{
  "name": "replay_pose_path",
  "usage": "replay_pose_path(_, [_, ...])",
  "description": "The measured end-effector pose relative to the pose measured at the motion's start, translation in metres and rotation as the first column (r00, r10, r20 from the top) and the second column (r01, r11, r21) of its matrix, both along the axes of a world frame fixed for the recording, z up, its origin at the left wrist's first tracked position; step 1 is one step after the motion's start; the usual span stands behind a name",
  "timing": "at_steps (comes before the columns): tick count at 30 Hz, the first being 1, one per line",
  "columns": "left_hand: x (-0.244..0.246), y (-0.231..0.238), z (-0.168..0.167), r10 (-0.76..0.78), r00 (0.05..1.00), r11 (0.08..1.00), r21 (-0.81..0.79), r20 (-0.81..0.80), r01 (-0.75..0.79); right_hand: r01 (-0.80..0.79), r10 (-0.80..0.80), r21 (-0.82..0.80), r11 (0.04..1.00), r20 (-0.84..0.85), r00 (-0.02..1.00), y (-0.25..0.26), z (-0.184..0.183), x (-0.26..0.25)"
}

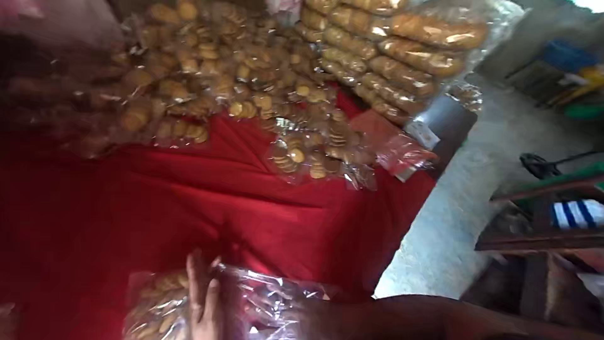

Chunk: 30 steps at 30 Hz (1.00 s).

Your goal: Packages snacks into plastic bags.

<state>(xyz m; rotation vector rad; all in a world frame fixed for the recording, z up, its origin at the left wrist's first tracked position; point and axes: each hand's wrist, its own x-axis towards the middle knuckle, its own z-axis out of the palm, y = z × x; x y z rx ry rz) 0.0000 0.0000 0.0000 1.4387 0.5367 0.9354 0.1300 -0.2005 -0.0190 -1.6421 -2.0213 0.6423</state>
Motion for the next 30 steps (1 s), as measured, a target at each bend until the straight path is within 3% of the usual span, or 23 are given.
replay_pose_path(3, [-0.006,0.011,0.002,-0.020,0.997,0.999,-0.048,0.078,0.024,-0.145,0.148,0.038,0.989,-0.095,0.984,0.008,0.031,0.026])
replay_pose_path(6, [-0.023,0.023,0.009,-0.083,0.992,0.981,-0.165,0.100,0.099,-0.213,0.214,0.039,0.976,-0.316,0.924,-0.020,0.046,0.076])
replay_pose_path(7, [-0.025,0.025,0.019,-0.102,0.992,0.970,-0.213,0.075,0.115,-0.166,0.178,0.065,0.984,-0.365,0.914,-0.035,0.045,0.103])
replay_pose_path(9, [-0.006,0.020,0.060,-0.170,0.985,0.965,-0.208,-0.030,0.160,0.095,-0.037,0.229,0.969,-0.248,0.968,-0.060,0.037,0.168])
replay_pose_path(12, [0.081,-0.007,0.131,-0.385,0.841,0.902,0.040,-0.379,0.430,0.406,-0.422,0.468,0.785,-0.076,0.904,-0.075,0.025,0.270])
replay_pose_path(13, [0.125,-0.017,0.147,-0.372,0.761,0.850,0.134,-0.531,0.509,0.449,-0.488,0.491,0.747,-0.054,0.871,-0.076,0.024,0.299])
replay_pose_path(15, [0.220,-0.032,0.157,-0.187,0.619,0.752,0.294,-0.762,0.589,0.478,-0.531,0.436,0.762,0.000,0.847,-0.076,0.017,0.337])
replay_pose_path(17, [0.303,-0.030,0.137,-0.013,0.567,0.788,0.340,-0.824,0.513,0.414,-0.457,0.350,0.840,0.048,0.888,-0.080,0.003,0.355])
replay_pose_path(19, [0.357,-0.013,0.095,0.172,0.529,0.828,0.413,-0.831,0.378,0.293,-0.316,0.324,0.899,0.018,0.949,-0.083,0.003,0.362])
replay_pose_path(21, [0.379,-0.009,0.062,0.281,0.411,0.828,0.436,-0.867,0.352,0.187,-0.164,0.191,0.963,-0.131,0.978,-0.086,0.019,0.368])
replay_pose_path(23, [0.377,-0.033,0.045,0.333,0.279,0.847,0.416,-0.901,0.331,0.210,-0.173,0.141,0.968,-0.237,0.956,-0.082,0.031,0.378])
replay_pose_path(24, [0.368,-0.051,0.039,0.355,0.260,0.840,0.429,-0.898,0.333,0.257,-0.224,0.124,0.958,-0.228,0.947,-0.075,0.036,0.383])
replay_pose_path(26, [0.338,-0.088,0.030,0.382,0.302,0.803,0.475,-0.874,0.359,0.358,-0.347,0.103,0.928,-0.109,0.932,-0.050,0.041,0.398])
replay_pose_path(30, [0.265,-0.154,0.009,0.383,0.598,0.748,0.616,-0.704,0.247,0.384,-0.377,-0.015,0.923,0.151,0.914,-0.010,0.043,0.420])
